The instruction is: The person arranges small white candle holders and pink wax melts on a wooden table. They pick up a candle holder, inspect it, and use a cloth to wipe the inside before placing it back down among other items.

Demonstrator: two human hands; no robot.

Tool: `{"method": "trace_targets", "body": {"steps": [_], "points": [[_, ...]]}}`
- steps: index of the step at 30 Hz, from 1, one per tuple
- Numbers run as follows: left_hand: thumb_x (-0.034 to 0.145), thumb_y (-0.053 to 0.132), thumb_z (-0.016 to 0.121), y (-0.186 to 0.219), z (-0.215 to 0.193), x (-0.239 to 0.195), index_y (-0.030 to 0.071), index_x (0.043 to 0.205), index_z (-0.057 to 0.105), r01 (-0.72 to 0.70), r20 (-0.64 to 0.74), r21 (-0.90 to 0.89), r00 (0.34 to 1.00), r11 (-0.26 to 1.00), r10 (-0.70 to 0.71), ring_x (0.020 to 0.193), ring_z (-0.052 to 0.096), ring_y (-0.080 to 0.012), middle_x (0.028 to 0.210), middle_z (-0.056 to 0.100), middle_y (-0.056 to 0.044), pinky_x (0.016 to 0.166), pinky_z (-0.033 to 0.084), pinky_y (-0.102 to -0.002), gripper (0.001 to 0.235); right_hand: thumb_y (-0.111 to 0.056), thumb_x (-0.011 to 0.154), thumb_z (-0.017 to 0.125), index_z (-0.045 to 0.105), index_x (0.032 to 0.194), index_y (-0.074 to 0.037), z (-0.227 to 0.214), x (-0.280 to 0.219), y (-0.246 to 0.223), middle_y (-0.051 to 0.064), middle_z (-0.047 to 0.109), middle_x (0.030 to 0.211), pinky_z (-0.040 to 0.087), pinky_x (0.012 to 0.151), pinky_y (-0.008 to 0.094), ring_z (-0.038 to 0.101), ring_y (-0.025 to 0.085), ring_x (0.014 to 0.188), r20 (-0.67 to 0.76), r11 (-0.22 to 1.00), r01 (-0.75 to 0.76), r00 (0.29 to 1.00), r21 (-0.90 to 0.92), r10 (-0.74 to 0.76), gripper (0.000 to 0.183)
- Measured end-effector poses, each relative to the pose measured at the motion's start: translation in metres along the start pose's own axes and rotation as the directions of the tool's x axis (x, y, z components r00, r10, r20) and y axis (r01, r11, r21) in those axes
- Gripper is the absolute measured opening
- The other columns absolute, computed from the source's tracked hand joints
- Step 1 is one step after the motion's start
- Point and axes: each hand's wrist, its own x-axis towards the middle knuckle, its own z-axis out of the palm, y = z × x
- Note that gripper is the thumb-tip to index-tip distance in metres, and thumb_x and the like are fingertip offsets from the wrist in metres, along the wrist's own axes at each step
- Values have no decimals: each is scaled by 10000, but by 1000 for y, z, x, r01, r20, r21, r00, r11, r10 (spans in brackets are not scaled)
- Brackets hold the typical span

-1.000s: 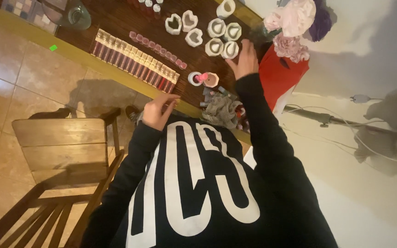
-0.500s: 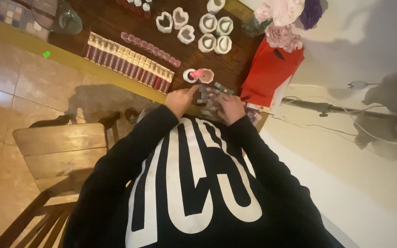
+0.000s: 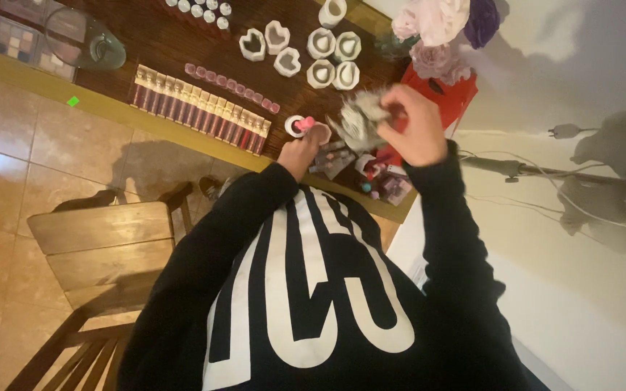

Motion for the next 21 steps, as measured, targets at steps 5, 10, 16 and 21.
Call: {"method": "trace_targets", "body": {"steps": [5,10,16,21], "points": [[813,71,637,-1,-15,-6,-60,1214,542,-55,-12,7,998,998,55,545,703,-268,945,690,-187,444,564,-374,432,-67,868,779,590,1051,-14,55,51,3,122,644,1060,593,807,352,685,227,920,-20,964,136,989,-230,-145,268],[915,85,637,-2,-3,-15,50,1140,611,-4,-28,81,1000,997,6,671,719,-247,870,690,-83,531,571,-385,229,-89,867,738,596,1321,-54,125,77,44,180,575,1286,623,756,341,689,227,946,174,865,146,982,-480,-69,478],[863,114,647,3,-31,-12,68,1044,666,-14,-84,120,996,993,25,744,709,-197,939,716,-58,581,576,-344,189,-119,721,778,533,1435,-174,192,89,106,160,530,1377,631,740,341,666,258,1069,194,679,363,929,-638,-314,757],[833,118,649,-1,-28,-11,49,1088,676,-42,-122,110,991,993,55,823,715,-197,992,718,-68,624,580,-323,265,-292,678,802,555,1375,-127,172,85,97,170,549,1255,571,619,414,686,318,909,252,796,359,931,-487,-265,757]]}}
